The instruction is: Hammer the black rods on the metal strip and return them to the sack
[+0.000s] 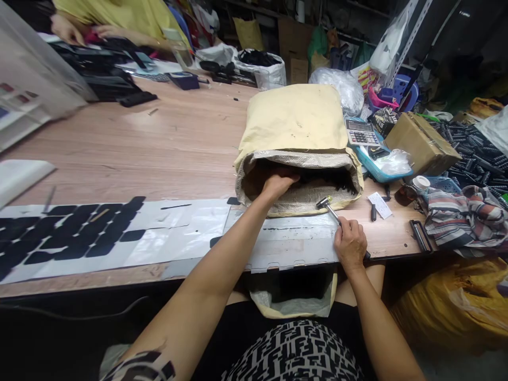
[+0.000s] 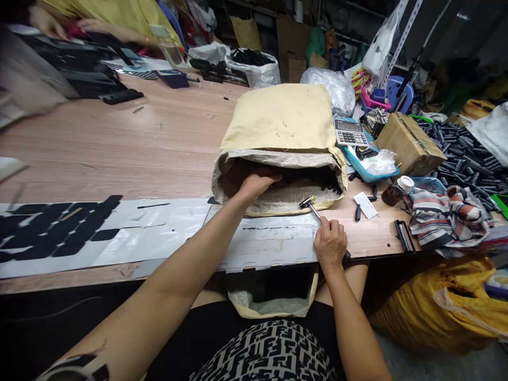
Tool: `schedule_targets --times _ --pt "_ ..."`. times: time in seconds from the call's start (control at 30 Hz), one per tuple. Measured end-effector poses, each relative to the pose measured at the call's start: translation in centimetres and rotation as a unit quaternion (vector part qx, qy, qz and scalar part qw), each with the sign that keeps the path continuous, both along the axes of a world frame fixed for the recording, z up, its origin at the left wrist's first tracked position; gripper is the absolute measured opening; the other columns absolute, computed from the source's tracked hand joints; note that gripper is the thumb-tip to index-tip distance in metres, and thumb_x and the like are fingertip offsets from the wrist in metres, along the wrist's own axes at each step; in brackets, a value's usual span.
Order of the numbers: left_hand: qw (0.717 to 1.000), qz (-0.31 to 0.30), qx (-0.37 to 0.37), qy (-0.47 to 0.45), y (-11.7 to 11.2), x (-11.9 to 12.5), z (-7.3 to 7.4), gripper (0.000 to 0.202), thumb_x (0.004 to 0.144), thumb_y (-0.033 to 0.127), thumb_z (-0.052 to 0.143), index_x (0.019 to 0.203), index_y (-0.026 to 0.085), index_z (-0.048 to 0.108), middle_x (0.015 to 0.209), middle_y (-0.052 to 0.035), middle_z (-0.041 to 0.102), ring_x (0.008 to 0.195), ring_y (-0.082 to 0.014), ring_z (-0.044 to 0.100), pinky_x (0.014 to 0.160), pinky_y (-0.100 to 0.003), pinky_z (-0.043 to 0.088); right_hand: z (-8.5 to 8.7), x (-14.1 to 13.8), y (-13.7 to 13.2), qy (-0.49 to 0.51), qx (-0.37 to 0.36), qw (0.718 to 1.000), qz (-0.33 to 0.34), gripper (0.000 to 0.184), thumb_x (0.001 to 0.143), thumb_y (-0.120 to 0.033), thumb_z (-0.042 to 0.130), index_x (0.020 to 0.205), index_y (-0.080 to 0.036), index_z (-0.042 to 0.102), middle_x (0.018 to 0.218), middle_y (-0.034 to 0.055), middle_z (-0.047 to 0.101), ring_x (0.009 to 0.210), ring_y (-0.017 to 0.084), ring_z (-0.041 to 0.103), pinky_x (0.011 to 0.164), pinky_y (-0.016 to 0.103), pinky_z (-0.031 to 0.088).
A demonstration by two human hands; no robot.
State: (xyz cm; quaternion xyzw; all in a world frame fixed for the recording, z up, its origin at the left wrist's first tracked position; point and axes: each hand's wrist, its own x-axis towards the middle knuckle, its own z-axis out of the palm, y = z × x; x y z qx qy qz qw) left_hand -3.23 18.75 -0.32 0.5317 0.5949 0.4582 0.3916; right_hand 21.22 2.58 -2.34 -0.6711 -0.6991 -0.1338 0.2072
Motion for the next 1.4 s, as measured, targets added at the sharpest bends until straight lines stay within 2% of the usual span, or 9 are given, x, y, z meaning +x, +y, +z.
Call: schedule_targets --times 0.13,0.2,0.3,0.43,0.57,0.67,0.87,1.03,1.4 --pt "0.989 -0.127 0.041 0.060 -6.6 -0.2 0.3 0.028 0.075 0.044 0.076 0.085 0.018 0.073 0.073 -0.0021 0.065 0.066 -0.0165 0.056 0.059 -0.027 0.039 -0.2 0.1 0.1 -0.005 0.000 1.000 -0.004 0.030 0.095 -0.018 0.050 0.121 -0.024 0.065 0.092 0.0060 0.058 0.085 0.022 0.048 0.073 0.033 0.034" --pt "0.978 -0.169 0.071 0.095 -9.0 0.2 -0.5 0.022 0.077 0.040 0.074 0.085 0.019 0.072 0.076 -0.0019 0.066 0.069 -0.0166 0.055 0.063 -0.028 0.040 -0.2 0.1 0.1 -0.003 0.002 1.000 0.000 0.030 0.095 -0.018 0.051 0.120 -0.024 0.066 0.093 0.0061 0.058 0.085 0.021 0.047 0.073 0.032 0.035" --pt "0.965 -0.179 0.112 0.158 -10.7 0.8 -2.3 0.015 0.078 0.033 0.071 0.085 0.020 0.071 0.081 -0.0031 0.064 0.080 -0.0204 0.056 0.073 -0.031 0.042 -0.2 0.2 0.1 0.002 0.005 1.000 0.004 0.030 0.094 -0.018 0.052 0.119 -0.024 0.066 0.093 0.0062 0.058 0.084 0.021 0.047 0.072 0.032 0.035" --pt "0.957 -0.175 0.145 0.179 -10.9 1.0 -4.1 0.016 0.082 0.032 0.067 0.092 0.020 0.070 0.086 -0.0044 0.062 0.090 -0.0231 0.054 0.082 -0.035 0.043 -0.2 0.4 0.3 -0.001 0.005 1.000 0.003 0.030 0.095 -0.018 0.052 0.120 -0.024 0.067 0.092 0.0061 0.060 0.084 0.021 0.049 0.073 0.031 0.035" --pt "0.957 -0.179 0.148 0.172 -10.7 0.9 -4.4 0.016 0.081 0.032 0.068 0.093 0.020 0.070 0.087 -0.0045 0.061 0.090 -0.0234 0.054 0.081 -0.035 0.043 0.2 0.7 0.3 0.030 -0.005 0.999 0.018 0.033 0.095 -0.017 0.050 0.121 -0.023 0.068 0.093 0.0064 0.063 0.085 0.020 0.054 0.075 0.030 0.040" --pt "0.958 -0.181 0.148 0.168 -10.7 0.9 -4.3 0.016 0.081 0.031 0.067 0.093 0.020 0.070 0.086 -0.0045 0.060 0.091 -0.0239 0.054 0.081 -0.035 0.043 0.9 0.8 -0.5 0.123 -0.015 0.991 0.053 0.034 0.096 -0.021 0.047 0.123 -0.022 0.068 0.100 0.0070 0.068 0.091 0.021 0.060 0.079 0.030 0.046" --pt "0.957 -0.189 0.155 0.156 -10.5 0.8 -4.3 0.014 0.079 0.028 0.069 0.091 0.021 0.073 0.085 -0.0045 0.062 0.091 -0.0235 0.055 0.085 -0.037 0.044 2.3 0.3 -3.5 0.290 -0.066 0.943 0.150 0.032 0.098 -0.030 0.048 0.120 -0.020 0.069 0.115 0.0090 0.073 0.107 0.022 0.068 0.091 0.035 0.055" --pt "0.959 -0.183 0.156 0.148 -10.5 0.9 -4.3 0.015 0.078 0.026 0.072 0.091 0.021 0.075 0.084 -0.0043 0.061 0.093 -0.0243 0.054 0.085 -0.037 0.044 2.5 -0.3 -4.8 0.309 -0.065 0.935 0.160 0.032 0.098 -0.030 0.049 0.120 -0.020 0.069 0.117 0.0095 0.073 0.109 0.022 0.069 0.096 0.037 0.055" --pt "0.960 -0.183 0.159 0.138 -10.4 0.9 -4.3 0.015 0.078 0.023 0.072 0.093 0.021 0.076 0.083 -0.0041 0.059 0.094 -0.0237 0.054 0.086 -0.036 0.043 3.1 -1.1 -4.8 0.317 -0.074 0.931 0.167 0.030 0.097 -0.031 0.050 0.118 -0.021 0.070 0.115 0.0093 0.073 0.107 0.022 0.069 0.093 0.036 0.056"
